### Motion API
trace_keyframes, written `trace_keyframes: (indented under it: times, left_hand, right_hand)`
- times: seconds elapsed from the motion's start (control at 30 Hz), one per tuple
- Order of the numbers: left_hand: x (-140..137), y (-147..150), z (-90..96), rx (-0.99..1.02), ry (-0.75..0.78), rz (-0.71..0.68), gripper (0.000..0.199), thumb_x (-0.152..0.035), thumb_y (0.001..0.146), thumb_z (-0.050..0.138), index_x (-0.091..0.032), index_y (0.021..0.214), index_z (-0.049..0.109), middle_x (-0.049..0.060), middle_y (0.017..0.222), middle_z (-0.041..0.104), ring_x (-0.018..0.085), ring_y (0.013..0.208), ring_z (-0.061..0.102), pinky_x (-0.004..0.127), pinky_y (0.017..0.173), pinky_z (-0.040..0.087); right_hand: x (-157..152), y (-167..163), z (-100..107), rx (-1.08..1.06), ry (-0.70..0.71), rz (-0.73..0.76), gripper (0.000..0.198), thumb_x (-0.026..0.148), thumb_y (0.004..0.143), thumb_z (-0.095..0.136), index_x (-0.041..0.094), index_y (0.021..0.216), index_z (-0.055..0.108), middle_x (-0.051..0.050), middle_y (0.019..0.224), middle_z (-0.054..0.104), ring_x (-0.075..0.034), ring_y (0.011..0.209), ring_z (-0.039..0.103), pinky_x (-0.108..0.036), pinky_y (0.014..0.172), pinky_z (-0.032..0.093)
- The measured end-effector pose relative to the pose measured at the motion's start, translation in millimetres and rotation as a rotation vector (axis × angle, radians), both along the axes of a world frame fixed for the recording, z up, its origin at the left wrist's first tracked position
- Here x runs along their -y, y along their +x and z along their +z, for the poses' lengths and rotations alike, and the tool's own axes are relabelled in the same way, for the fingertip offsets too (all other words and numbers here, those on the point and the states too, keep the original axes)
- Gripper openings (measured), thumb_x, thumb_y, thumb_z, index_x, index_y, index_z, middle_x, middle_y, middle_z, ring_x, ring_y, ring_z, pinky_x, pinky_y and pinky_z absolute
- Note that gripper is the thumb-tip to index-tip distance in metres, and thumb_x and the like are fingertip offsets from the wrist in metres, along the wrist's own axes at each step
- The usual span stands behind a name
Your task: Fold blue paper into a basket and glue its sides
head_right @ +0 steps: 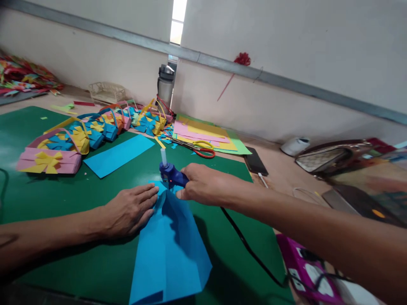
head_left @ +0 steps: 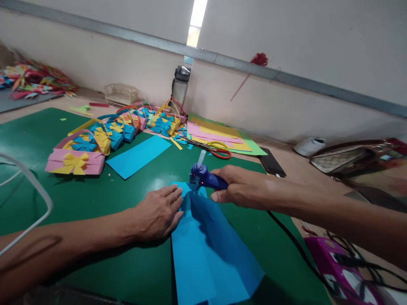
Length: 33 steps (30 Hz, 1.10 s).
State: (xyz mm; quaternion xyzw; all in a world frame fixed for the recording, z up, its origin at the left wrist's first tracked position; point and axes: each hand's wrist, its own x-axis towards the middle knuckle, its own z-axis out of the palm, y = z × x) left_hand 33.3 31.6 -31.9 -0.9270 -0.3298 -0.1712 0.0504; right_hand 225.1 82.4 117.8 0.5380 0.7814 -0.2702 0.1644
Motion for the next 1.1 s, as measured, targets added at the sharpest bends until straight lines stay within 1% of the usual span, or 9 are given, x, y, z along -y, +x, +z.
trace_keyframes:
  times: [0.1, 0.23, 0.3, 0.47, 0.7, 0.8, 0.97, 1.1]
  left_hand:
    - [0, 0, -0.9, 0.004, -0.021, 0.012, 0.043, -0.030, 0.095, 0.031, -0.002, 0.110, 0.060, 0.022, 0.121, 0.058, 0.032, 0.117, 0.052, 0.045, 0.099, 0.043]
    - [1, 0, -1.3, 0.004, -0.034, 0.023, 0.042, -0.030, 0.095, 0.031, -0.004, 0.111, 0.060, 0.021, 0.123, 0.057, 0.032, 0.119, 0.050, 0.046, 0.099, 0.043]
    - [1, 0, -0.5, -0.005, -0.024, 0.009, 0.042, -0.029, 0.095, 0.031, -0.003, 0.111, 0.060, 0.021, 0.123, 0.058, 0.032, 0.118, 0.051, 0.045, 0.100, 0.043]
    - [0, -1, 0.1, -0.009, -0.005, -0.006, 0.042, -0.028, 0.095, 0.031, -0.002, 0.110, 0.060, 0.021, 0.121, 0.058, 0.031, 0.118, 0.051, 0.044, 0.100, 0.042]
    - [1, 0, -1.4, 0.021, -0.012, -0.003, 0.041, -0.027, 0.095, 0.031, -0.003, 0.111, 0.060, 0.020, 0.121, 0.059, 0.031, 0.118, 0.051, 0.046, 0.100, 0.042]
    - [1, 0, -1.3, 0.012, 0.007, -0.002, 0.041, -0.026, 0.094, 0.031, -0.003, 0.110, 0.060, 0.020, 0.120, 0.060, 0.031, 0.117, 0.052, 0.045, 0.099, 0.044]
    - [0, 0, -1.7, 0.005, 0.038, -0.008, 0.040, -0.026, 0.094, 0.031, -0.004, 0.109, 0.061, 0.019, 0.119, 0.060, 0.031, 0.113, 0.055, 0.044, 0.096, 0.046]
    - [0, 0, -1.6, -0.004, 0.039, -0.010, 0.040, -0.026, 0.094, 0.032, -0.003, 0.108, 0.061, 0.020, 0.119, 0.060, 0.031, 0.113, 0.055, 0.044, 0.097, 0.046]
  right_hand:
    - [-7, -1, -2, -0.001, -0.011, -0.010, 0.018, 0.036, 0.070, 0.056, 0.021, 0.070, 0.047, 0.003, 0.060, 0.046, -0.012, 0.053, 0.042, -0.025, 0.048, 0.028]
    - [-14, 0, -7, -0.034, 0.012, 0.041, 0.017, 0.035, 0.070, 0.055, 0.020, 0.071, 0.046, 0.003, 0.062, 0.045, -0.012, 0.054, 0.042, -0.025, 0.048, 0.028]
    - [-15, 1, -8, -0.027, 0.017, 0.039, 0.017, 0.035, 0.069, 0.055, 0.020, 0.071, 0.046, 0.003, 0.062, 0.046, -0.012, 0.056, 0.042, -0.025, 0.049, 0.029]
    - [-12, 0, -7, -0.015, 0.041, 0.034, 0.018, 0.035, 0.069, 0.056, 0.020, 0.070, 0.046, 0.002, 0.065, 0.048, -0.013, 0.058, 0.044, -0.025, 0.050, 0.029]
    - [-6, -5, -2, 0.036, 0.064, 0.050, 0.015, 0.033, 0.069, 0.055, 0.020, 0.070, 0.047, 0.001, 0.067, 0.050, -0.014, 0.059, 0.046, -0.026, 0.051, 0.029]
    - [-2, -4, 1, 0.039, 0.047, 0.052, 0.017, 0.035, 0.070, 0.055, 0.020, 0.071, 0.048, 0.001, 0.067, 0.050, -0.014, 0.059, 0.046, -0.026, 0.051, 0.029]
    - [6, -2, 4, 0.050, -0.020, 0.044, 0.015, 0.033, 0.071, 0.054, 0.021, 0.070, 0.045, 0.003, 0.062, 0.046, -0.012, 0.055, 0.042, -0.026, 0.049, 0.028]
    - [3, -4, 3, 0.051, -0.004, 0.042, 0.015, 0.033, 0.072, 0.054, 0.020, 0.072, 0.048, 0.002, 0.064, 0.048, -0.013, 0.057, 0.044, -0.026, 0.050, 0.029]
